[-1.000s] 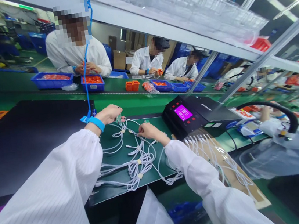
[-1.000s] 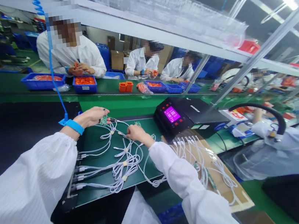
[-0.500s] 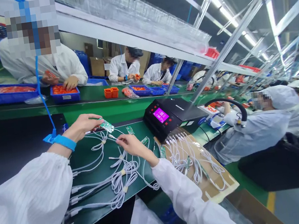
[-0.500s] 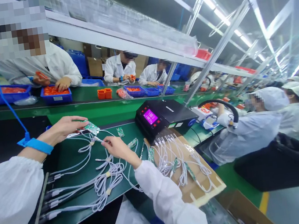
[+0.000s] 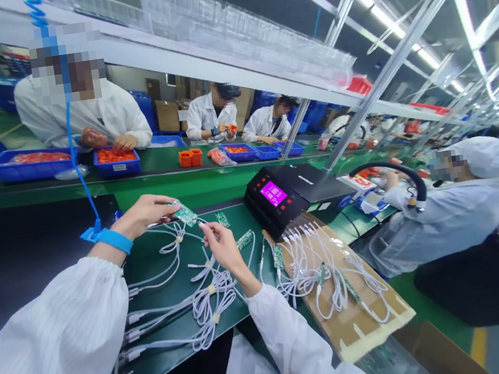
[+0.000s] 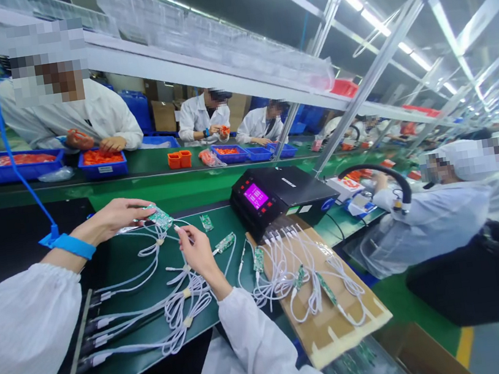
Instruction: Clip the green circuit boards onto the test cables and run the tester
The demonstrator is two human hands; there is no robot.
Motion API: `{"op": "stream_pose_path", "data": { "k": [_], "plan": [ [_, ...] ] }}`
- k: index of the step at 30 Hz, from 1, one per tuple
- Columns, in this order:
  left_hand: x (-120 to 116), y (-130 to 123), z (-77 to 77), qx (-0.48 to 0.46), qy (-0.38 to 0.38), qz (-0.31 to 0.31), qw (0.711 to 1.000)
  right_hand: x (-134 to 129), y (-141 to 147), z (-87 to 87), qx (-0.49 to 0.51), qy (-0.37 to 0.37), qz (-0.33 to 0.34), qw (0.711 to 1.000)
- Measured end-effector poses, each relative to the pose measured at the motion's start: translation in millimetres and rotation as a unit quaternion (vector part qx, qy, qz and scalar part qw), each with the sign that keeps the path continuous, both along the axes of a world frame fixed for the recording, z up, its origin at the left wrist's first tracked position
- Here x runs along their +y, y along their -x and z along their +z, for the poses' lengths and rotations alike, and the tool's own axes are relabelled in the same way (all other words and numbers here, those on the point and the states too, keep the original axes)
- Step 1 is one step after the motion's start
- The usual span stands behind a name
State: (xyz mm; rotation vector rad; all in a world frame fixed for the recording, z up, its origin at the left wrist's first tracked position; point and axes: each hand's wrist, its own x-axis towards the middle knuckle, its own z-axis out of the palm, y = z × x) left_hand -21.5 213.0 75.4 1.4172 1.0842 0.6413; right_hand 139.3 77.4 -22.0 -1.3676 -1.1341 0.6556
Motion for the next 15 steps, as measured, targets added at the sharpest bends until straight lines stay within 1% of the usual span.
{"op": "stream_pose_path", "data": {
  "k": [5, 15],
  "plan": [
    [0.3, 0.8, -0.3, -0.011, -0.015, -0.019, 1.0, 1.5, 0.9, -1.7, -0.028, 0.0, -0.008, 1.0],
    [-8.7, -0.4, 7.6, -0.018, -0.013, -0.008, 1.0, 0.8, 1.3, -1.0, -0.015, 0.001, 0.001, 1.0]
  ]
}}
